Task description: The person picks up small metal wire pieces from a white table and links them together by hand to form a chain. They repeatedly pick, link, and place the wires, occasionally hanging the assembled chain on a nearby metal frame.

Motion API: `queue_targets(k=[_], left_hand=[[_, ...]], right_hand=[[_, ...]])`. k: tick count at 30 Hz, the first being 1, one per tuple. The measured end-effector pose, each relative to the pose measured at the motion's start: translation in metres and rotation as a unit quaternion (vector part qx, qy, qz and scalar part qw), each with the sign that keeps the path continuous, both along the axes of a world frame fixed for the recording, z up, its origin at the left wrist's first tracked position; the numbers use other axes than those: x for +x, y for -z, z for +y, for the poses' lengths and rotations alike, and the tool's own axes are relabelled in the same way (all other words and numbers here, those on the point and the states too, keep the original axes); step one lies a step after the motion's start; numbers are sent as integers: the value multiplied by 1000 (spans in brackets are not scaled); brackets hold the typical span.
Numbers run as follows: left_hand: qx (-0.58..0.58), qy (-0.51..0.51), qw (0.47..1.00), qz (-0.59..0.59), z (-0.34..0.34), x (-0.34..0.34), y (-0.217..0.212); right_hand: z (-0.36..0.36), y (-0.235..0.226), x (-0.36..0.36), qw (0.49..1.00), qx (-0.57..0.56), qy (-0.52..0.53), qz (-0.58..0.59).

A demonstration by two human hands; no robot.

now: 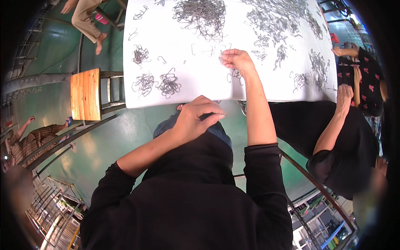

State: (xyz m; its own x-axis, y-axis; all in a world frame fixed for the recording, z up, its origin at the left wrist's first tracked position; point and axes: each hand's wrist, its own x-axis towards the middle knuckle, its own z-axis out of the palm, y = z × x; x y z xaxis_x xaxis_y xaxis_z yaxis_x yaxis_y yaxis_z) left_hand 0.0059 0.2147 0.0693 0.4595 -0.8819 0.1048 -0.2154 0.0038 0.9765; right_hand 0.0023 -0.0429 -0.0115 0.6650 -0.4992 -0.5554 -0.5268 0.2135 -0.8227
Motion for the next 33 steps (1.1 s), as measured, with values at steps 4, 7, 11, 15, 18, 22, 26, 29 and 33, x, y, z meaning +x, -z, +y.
queue_targets(k=[4,7,11,15,18,22,26,29,33], left_hand=[[3,13,999,-39,1,2,0],[-29,24,998,-44,0,1,-1],[-48,38,997,-52,-4,0,-5],[-63,33,997,-41,-11,-3,-9],[-60,43,996,-41,-16,-5,-11],[-65,48,996,-30,-25,-12,-14],[-111,60,991,-32,-38,-19,-8],[-136,41,987,-81,-63,-8,15],[-66,-4,977,-204,-144,35,69]], right_hand=[[27,-34,-38,994,65,63,-69],[64,-69,-84,980,71,133,-127],[125,-108,-130,952,51,222,-206],[168,-122,-144,929,36,257,-266],[174,-120,-144,915,52,290,-275],[168,-110,-145,911,-4,310,-273],[167,-99,-143,881,-225,301,-288],[161,-97,-148,861,-267,316,-298],[151,-98,-162,878,-305,267,-254]])
